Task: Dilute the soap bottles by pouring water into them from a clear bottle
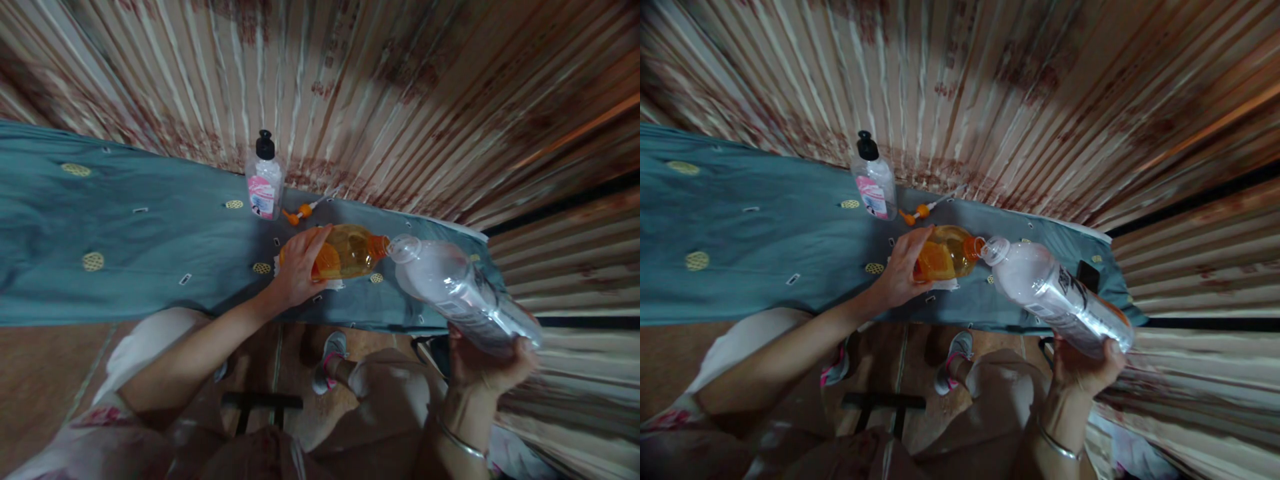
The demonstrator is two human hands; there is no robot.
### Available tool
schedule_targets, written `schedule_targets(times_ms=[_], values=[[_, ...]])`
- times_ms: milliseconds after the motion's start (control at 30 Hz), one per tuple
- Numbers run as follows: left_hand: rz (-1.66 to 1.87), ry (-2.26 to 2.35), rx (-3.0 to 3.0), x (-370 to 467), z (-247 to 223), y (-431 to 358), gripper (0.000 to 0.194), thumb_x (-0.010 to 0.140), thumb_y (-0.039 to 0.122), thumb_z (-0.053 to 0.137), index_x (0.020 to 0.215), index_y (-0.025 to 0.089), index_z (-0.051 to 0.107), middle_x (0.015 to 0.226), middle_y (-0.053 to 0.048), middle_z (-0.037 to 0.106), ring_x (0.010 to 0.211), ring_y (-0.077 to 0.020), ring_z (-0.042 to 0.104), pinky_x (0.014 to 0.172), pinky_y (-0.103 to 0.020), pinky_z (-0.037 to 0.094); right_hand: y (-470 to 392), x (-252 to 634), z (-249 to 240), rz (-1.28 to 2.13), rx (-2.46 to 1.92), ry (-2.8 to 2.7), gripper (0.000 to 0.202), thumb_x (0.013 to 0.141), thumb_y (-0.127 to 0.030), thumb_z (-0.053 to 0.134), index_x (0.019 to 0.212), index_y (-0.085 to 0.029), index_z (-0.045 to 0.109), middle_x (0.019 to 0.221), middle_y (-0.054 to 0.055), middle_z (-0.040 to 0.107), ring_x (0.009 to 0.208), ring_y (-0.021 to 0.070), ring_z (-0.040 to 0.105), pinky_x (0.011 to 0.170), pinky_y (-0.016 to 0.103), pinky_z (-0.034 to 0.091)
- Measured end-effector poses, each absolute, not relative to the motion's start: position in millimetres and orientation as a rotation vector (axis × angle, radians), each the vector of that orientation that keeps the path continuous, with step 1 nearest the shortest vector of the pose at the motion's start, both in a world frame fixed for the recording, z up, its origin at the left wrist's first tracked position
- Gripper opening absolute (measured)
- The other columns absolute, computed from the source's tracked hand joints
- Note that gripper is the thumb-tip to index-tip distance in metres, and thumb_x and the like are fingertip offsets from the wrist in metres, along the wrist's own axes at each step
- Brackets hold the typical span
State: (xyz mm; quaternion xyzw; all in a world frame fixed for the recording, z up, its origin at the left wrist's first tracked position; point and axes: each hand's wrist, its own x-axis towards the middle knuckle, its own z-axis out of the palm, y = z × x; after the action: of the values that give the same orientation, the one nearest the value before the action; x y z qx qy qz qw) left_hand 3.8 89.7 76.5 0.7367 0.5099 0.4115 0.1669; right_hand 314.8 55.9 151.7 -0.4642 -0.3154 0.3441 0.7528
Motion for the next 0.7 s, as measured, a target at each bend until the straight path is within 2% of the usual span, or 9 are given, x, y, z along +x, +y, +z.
schedule_targets(times_ms=[233,433,600,700], values=[[1.178,1.446,2.109,3.7,77.6,89.3,0.104,0.074,0.028,0.081,0.16,0.019,0.023,0.153,-0.018,0.043,0.14,-0.0355,0.042,0.12,-0.054,0.033,55.1,316.8,150.8,0.756,-1.026,-0.666,0.042,0.054,-0.044,0.068,0.093,-0.031,0.072,0.103,0.001,0.075,0.098,0.0269,0.07,0.045,0.022,0.042],[1.145,1.461,2.091,3.8,78.8,89.3,0.104,0.076,0.034,0.081,0.161,0.023,0.022,0.155,-0.017,0.043,0.14,-0.0356,0.042,0.12,-0.055,0.033,55.5,316.8,149.8,0.752,-1.02,-0.661,0.042,0.055,-0.043,0.067,0.095,-0.03,0.072,0.102,0.0,0.074,0.088,0.0216,0.069,0.044,0.021,0.042],[1.132,1.453,2.093,4.0,80.3,89.3,0.104,0.076,0.037,0.082,0.16,0.021,0.023,0.154,-0.018,0.044,0.14,-0.0364,0.042,0.12,-0.055,0.032,55.7,316.1,150.1,0.739,-1.026,-0.663,0.041,0.055,-0.043,0.068,0.094,-0.031,0.073,0.107,0.0,0.074,0.093,0.024,0.068,0.046,0.022,0.041],[1.138,1.463,2.095,3.9,80.4,89.0,0.103,0.076,0.035,0.081,0.16,0.021,0.023,0.154,-0.018,0.044,0.14,-0.0364,0.042,0.12,-0.055,0.033,55.6,316.3,150.0,0.737,-1.03,-0.659,0.041,0.055,-0.044,0.067,0.093,-0.03,0.074,0.104,0.0,0.075,0.088,0.0226,0.067,0.045,0.022,0.041]])
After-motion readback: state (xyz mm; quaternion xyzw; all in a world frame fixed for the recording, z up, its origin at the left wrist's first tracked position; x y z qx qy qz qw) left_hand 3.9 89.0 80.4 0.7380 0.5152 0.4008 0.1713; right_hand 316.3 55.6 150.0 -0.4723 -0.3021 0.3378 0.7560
